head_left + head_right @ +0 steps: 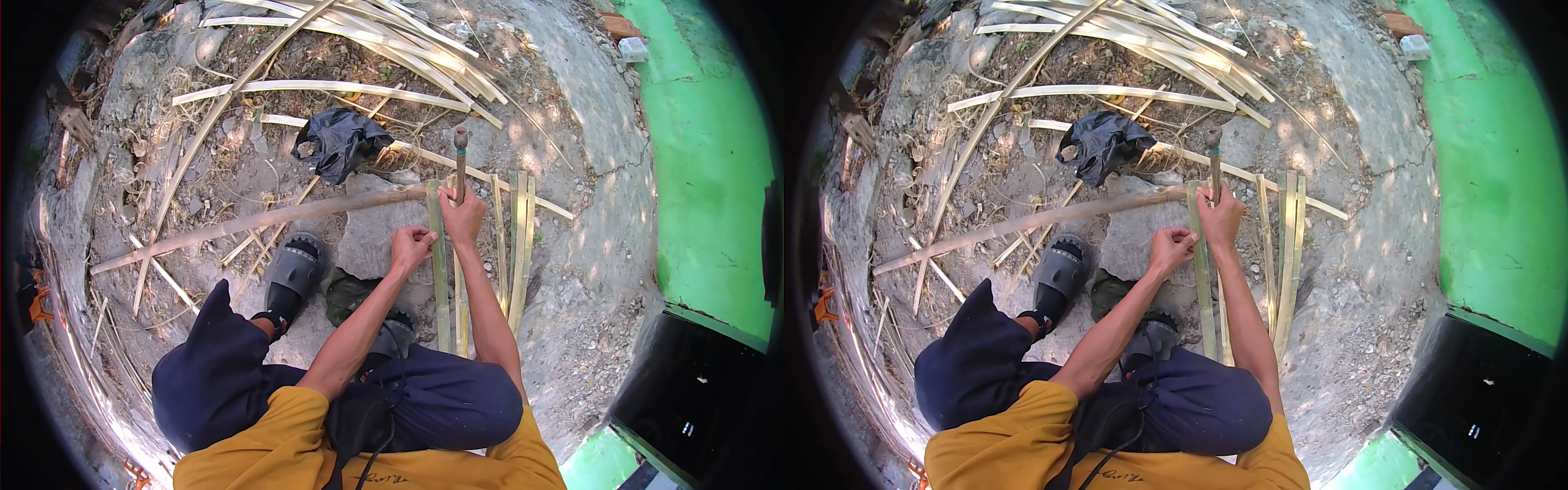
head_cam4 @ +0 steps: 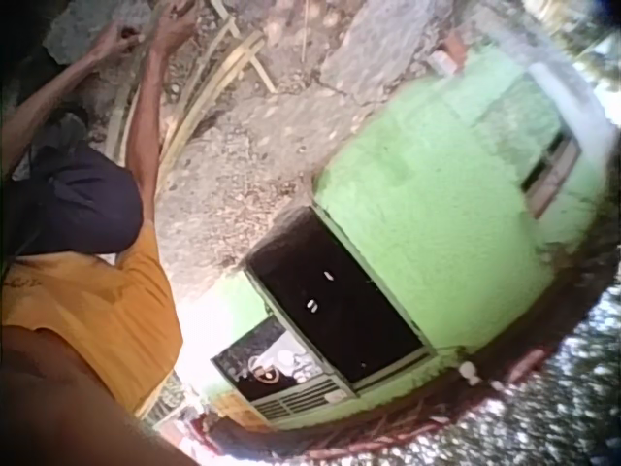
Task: The person joins bamboo strips together by hammering small nails into them on a stone surface while sitting on the ground.
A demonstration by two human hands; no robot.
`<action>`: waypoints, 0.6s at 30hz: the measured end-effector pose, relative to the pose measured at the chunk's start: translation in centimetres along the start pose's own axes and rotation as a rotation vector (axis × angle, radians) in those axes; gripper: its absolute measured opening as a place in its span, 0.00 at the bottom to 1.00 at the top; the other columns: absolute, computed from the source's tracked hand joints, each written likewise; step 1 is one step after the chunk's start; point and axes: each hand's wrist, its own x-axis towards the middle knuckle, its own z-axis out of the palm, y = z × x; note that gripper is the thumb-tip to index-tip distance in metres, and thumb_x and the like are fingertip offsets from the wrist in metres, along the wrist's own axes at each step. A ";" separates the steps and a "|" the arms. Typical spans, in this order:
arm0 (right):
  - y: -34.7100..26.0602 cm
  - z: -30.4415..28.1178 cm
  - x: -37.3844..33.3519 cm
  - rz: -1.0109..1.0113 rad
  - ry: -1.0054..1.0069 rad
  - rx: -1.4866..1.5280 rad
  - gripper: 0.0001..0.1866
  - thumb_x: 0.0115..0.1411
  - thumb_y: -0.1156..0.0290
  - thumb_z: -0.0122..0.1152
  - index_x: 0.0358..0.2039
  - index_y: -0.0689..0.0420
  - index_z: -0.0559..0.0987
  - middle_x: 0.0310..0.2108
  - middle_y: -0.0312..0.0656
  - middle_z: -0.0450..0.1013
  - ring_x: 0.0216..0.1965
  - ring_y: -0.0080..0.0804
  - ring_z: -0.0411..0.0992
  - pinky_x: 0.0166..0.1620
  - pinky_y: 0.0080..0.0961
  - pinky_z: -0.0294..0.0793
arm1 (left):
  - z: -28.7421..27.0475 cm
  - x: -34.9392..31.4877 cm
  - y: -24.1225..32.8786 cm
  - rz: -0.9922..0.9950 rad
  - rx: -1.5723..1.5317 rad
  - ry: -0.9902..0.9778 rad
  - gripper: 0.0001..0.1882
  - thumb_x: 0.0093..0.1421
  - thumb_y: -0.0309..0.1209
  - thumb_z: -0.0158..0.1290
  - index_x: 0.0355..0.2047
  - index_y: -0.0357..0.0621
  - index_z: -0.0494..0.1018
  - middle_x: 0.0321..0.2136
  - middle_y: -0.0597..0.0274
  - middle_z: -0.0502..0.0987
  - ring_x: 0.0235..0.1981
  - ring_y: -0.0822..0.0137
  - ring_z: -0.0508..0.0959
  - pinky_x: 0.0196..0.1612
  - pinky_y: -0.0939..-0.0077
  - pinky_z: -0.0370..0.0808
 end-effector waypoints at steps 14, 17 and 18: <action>0.4 0.7 -0.2 -0.021 -0.007 -0.013 0.11 0.58 0.69 0.71 0.38 0.61 0.82 0.31 0.46 0.85 0.33 0.50 0.84 0.39 0.42 0.81 | -0.2 0.1 -0.2 0.011 -0.006 0.036 0.08 0.62 0.27 0.66 0.36 0.32 0.85 0.27 0.57 0.86 0.26 0.72 0.84 0.28 0.73 0.85; 0.5 0.8 -0.2 -0.017 -0.017 -0.022 0.11 0.58 0.68 0.71 0.38 0.61 0.82 0.30 0.47 0.84 0.33 0.52 0.83 0.38 0.43 0.81 | -0.1 0.1 -0.3 0.016 0.000 0.039 0.08 0.62 0.27 0.66 0.36 0.32 0.85 0.27 0.57 0.86 0.26 0.73 0.84 0.27 0.74 0.84; 0.5 0.8 -0.1 -0.018 -0.016 -0.023 0.11 0.58 0.68 0.71 0.38 0.61 0.82 0.30 0.47 0.84 0.33 0.52 0.83 0.38 0.43 0.81 | -0.1 0.0 -0.3 0.021 0.005 0.042 0.08 0.62 0.27 0.66 0.35 0.32 0.85 0.27 0.57 0.86 0.26 0.73 0.84 0.27 0.74 0.84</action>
